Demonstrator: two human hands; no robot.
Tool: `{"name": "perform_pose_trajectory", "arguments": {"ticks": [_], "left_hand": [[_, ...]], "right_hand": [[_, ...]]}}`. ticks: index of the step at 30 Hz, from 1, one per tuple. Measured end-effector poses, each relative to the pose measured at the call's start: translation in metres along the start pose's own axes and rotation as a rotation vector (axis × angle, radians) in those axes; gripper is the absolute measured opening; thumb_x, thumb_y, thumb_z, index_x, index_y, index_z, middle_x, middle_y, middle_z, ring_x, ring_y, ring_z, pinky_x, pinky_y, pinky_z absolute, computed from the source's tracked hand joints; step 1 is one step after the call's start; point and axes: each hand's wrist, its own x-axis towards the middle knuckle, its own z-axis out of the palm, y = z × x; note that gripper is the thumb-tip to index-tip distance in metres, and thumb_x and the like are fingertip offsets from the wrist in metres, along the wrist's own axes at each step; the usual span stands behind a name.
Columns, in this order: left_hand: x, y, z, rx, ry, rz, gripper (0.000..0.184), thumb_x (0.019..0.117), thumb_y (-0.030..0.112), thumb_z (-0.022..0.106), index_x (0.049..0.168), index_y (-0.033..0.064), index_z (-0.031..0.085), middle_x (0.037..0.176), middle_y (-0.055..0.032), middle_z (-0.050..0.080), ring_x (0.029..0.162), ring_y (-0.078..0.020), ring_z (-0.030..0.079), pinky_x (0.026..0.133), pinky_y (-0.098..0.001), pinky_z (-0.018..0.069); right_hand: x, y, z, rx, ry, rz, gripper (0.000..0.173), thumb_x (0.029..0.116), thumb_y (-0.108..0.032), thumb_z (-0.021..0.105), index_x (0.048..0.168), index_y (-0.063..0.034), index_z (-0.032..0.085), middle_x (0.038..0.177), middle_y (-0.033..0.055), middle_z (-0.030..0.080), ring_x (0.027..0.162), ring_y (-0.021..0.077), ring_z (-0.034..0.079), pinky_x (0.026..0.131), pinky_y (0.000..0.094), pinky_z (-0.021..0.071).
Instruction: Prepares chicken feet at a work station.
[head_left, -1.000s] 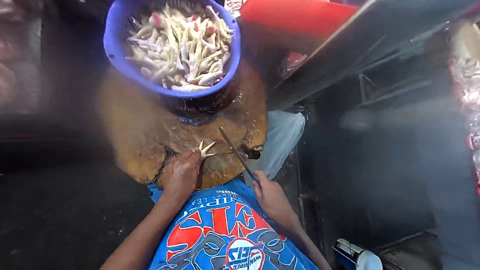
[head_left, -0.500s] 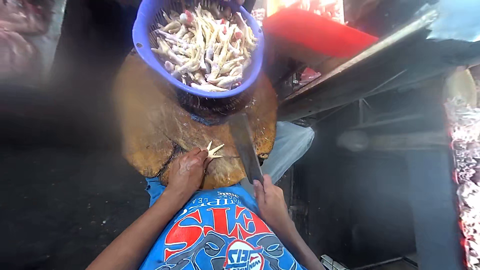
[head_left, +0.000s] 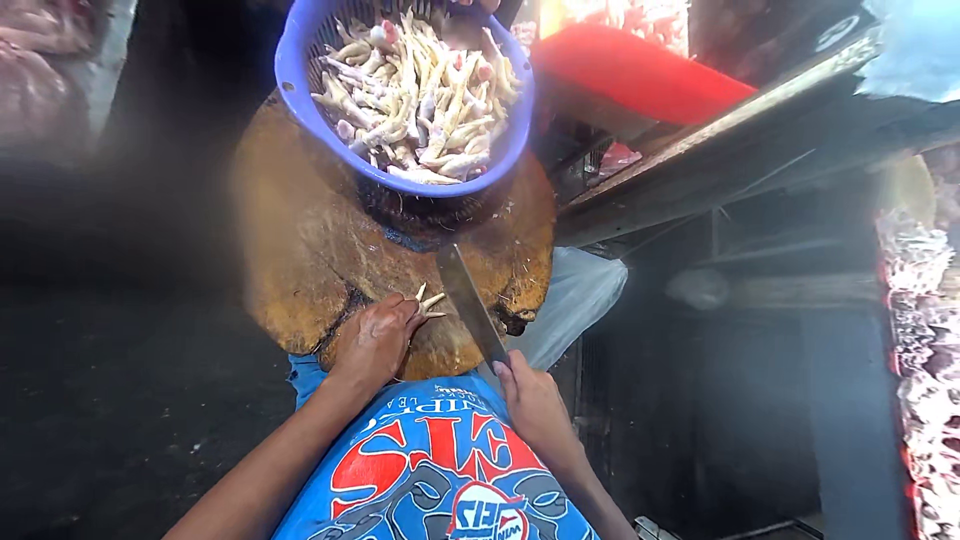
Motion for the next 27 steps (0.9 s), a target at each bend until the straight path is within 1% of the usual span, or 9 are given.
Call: {"name": "perform_pose_trajectory", "arguments": {"ticks": [2,6,8,10,14,18,21,25,27], "left_hand": [[0.0,-0.009,0.003,-0.04,0.036,0.062,0.018,0.1023,0.022,0.062,0.109,0.0145,0.077,0.096,-0.0091,0.068,0.089,-0.029,0.07,0.073,-0.0503,0.0584],[0.007,-0.025,0.007,-0.036,0.082,0.199,0.02,0.0963,0.005,0.063,0.104,0.0174,0.077,0.101,-0.0067,0.066,0.099,-0.0261,0.066,0.081,-0.0447,0.0575],[0.013,-0.027,0.003,-0.031,0.082,0.242,0.019,0.0947,0.003,0.063,0.097,0.0161,0.077,0.104,-0.0074,0.065,0.1,-0.0274,0.064,0.082,-0.0451,0.0555],[0.014,-0.027,0.0,-0.021,0.065,0.254,0.021,0.0942,0.004,0.064,0.099,0.0175,0.078,0.103,-0.0062,0.066,0.098,-0.0276,0.063,0.082,-0.0462,0.0533],[0.01,-0.025,-0.001,0.036,0.087,0.245,0.024,0.0888,-0.001,0.065,0.091,0.0189,0.078,0.103,-0.0037,0.068,0.099,-0.0283,0.063,0.082,-0.0485,0.0492],[0.006,-0.022,-0.002,0.063,0.09,0.167,0.023,0.0945,0.007,0.065,0.102,0.0226,0.08,0.107,-0.0049,0.069,0.106,-0.0299,0.062,0.086,-0.0494,0.0488],[-0.001,-0.007,-0.007,0.174,0.039,0.051,0.015,0.0993,0.024,0.065,0.104,0.0231,0.079,0.102,-0.0038,0.069,0.102,-0.0284,0.063,0.084,-0.0486,0.0483],[-0.014,0.023,-0.01,0.308,-0.006,-0.117,0.036,0.1041,0.037,0.056,0.09,0.0096,0.074,0.083,-0.0125,0.073,0.082,-0.0328,0.072,0.074,-0.0508,0.0545],[-0.015,0.036,-0.01,0.354,-0.041,-0.193,0.042,0.106,0.039,0.05,0.086,0.0075,0.069,0.076,-0.0148,0.07,0.076,-0.0357,0.072,0.064,-0.051,0.0533]], "right_hand": [[-0.002,0.006,0.009,0.056,0.124,-0.038,0.039,0.1092,-0.039,0.042,0.107,-0.0072,0.064,0.063,0.0007,0.061,0.056,0.0165,0.064,0.052,0.0378,0.0554],[-0.006,0.007,-0.001,-0.022,-0.013,0.012,0.04,0.1092,-0.044,0.041,0.108,-0.0109,0.064,0.068,0.0036,0.063,0.062,0.0215,0.066,0.056,0.043,0.056],[-0.002,0.008,-0.001,0.03,0.104,-0.068,0.041,0.1088,-0.044,0.043,0.103,-0.011,0.066,0.065,0.0003,0.061,0.057,0.0158,0.063,0.053,0.0377,0.0547],[0.001,0.006,0.008,0.065,0.204,-0.144,0.039,0.1085,-0.039,0.045,0.099,-0.0076,0.065,0.061,-0.0005,0.056,0.052,0.0132,0.058,0.049,0.0334,0.0512],[0.006,0.009,-0.004,-0.083,0.053,-0.112,0.041,0.1084,-0.044,0.043,0.105,-0.0117,0.067,0.065,0.0028,0.062,0.058,0.0201,0.065,0.053,0.0411,0.0551],[0.0,0.015,0.01,0.102,0.242,-0.127,0.039,0.1081,-0.039,0.045,0.1,-0.0065,0.065,0.059,-0.0012,0.056,0.05,0.0116,0.058,0.048,0.0317,0.0512],[-0.006,0.01,0.001,-0.019,0.054,-0.008,0.04,0.1087,-0.042,0.043,0.106,-0.0093,0.065,0.063,0.0027,0.061,0.057,0.0193,0.064,0.054,0.0403,0.0555],[-0.013,0.01,0.008,0.038,0.183,-0.061,0.04,0.1081,-0.039,0.043,0.101,-0.006,0.065,0.058,0.0001,0.056,0.051,0.0147,0.06,0.048,0.0345,0.0515],[-0.012,0.008,0.003,0.009,0.056,-0.023,0.042,0.109,-0.041,0.041,0.106,-0.0072,0.065,0.062,0.0031,0.059,0.055,0.0197,0.063,0.052,0.0401,0.0539]]}}
